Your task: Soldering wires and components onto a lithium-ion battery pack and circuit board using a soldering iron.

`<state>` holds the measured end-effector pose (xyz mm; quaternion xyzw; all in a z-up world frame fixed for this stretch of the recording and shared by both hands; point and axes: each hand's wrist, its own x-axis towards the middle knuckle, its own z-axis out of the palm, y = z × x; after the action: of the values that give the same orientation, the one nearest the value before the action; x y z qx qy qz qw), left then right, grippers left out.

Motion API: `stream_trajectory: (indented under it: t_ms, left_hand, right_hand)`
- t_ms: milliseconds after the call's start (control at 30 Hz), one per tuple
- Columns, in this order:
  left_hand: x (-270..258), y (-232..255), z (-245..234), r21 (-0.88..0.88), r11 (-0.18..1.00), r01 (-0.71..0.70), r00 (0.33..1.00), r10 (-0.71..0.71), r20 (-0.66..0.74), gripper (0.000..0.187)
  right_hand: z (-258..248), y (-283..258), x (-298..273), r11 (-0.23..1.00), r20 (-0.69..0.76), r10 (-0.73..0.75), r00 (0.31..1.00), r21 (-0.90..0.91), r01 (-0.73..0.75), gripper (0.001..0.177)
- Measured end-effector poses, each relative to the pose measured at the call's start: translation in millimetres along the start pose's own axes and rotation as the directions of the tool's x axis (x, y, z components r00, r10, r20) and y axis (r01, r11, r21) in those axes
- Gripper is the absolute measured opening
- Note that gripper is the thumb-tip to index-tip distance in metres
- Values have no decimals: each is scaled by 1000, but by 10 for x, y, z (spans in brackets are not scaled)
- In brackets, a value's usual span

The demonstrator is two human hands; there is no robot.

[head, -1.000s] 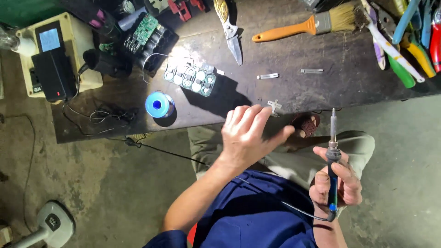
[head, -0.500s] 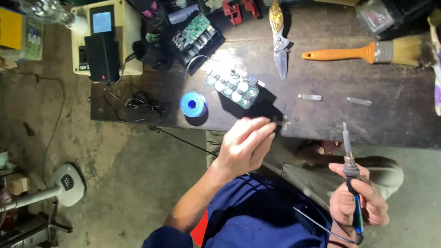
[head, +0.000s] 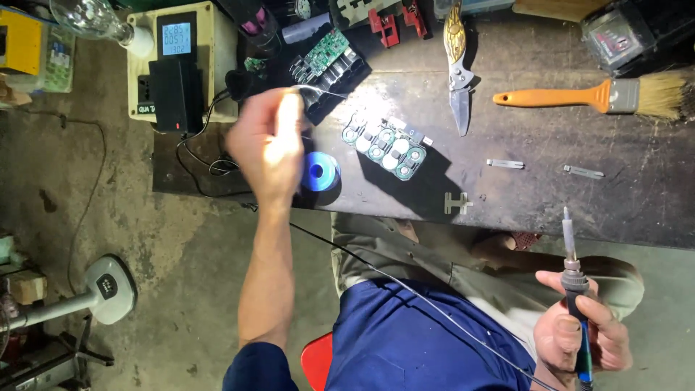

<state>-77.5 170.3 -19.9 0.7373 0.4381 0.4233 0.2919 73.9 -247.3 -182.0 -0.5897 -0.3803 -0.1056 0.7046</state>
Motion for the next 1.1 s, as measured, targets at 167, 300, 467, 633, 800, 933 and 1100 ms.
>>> stream_trajectory:
  t_ms: [167, 300, 467, 633, 800, 933, 1100]
  left_hand:
    - [-390, 119, -260, -450, 893, 0, 945, -147, -292, 3]
    - [-1098, 442, -128, -454, 832, -317, 948, 275, -159, 4]
    - [-1480, 450, 214, -536, 796, -279, 922, 378, 81, 20]
    - [-1628, 370, 423, -506, 826, -246, 904, 384, 187, 21]
    - [-1635, 306, 479, -462, 834, -302, 898, 411, 154, 26]
    - [-1603, 283, 446, -470, 839, -274, 907, 388, 164, 25]
    - [-1617, 206, 422, -497, 823, -273, 899, 403, 173, 25]
  right_hand:
    - [31, -72, 51, 999, 16, 45, 999, 18, -45, 22]
    - [199, -126, 200, 997, 19, 14, 1000, 72, -15, 30]
    - [-93, -414, 256, 597, 159, 732, 662, 317, -737, 33]
    - [179, -626, 476, 909, 121, 406, 906, -161, -386, 37]
    - [510, -760, 585, 901, 95, 404, 910, -215, -377, 20]
    - [581, -707, 686, 923, 154, 327, 933, -263, -280, 17]
    - [680, -696, 656, 910, 99, 348, 932, -273, -310, 15]
